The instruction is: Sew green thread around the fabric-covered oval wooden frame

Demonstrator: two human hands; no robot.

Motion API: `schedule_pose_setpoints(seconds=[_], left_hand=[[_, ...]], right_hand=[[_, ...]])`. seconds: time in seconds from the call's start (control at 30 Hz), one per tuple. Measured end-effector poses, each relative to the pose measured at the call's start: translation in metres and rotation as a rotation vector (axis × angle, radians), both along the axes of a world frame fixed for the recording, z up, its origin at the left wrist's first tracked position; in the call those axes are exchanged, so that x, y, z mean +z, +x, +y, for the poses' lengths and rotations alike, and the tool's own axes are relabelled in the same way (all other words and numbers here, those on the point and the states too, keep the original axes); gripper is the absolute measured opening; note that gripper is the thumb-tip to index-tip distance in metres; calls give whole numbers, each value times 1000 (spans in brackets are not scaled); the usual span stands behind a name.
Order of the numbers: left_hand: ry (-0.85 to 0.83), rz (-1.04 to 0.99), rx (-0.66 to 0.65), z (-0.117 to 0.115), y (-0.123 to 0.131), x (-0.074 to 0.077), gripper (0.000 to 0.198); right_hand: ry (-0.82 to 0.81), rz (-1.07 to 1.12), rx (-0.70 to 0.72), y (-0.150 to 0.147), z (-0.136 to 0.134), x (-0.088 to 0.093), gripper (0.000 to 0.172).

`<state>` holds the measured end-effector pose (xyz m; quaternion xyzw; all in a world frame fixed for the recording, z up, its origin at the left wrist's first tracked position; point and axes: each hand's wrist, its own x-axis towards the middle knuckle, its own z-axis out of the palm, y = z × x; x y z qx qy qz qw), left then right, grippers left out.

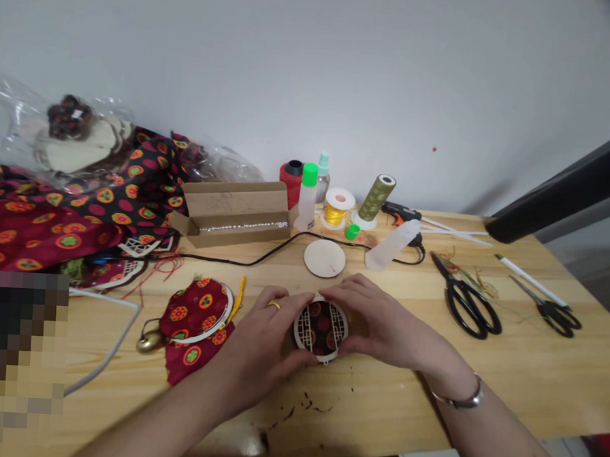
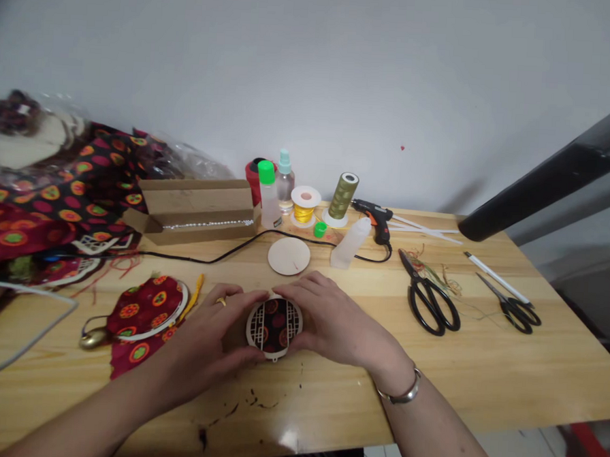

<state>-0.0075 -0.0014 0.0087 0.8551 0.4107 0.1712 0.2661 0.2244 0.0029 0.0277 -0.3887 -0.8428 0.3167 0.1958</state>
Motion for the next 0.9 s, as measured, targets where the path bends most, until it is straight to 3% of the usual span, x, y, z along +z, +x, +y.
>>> schedule_pose_setpoints(seconds=[0.9], left_hand=[[-60,-9,-16,1,3,0,57]], right_hand=[[-49,42,11,-2,2,0,63]])
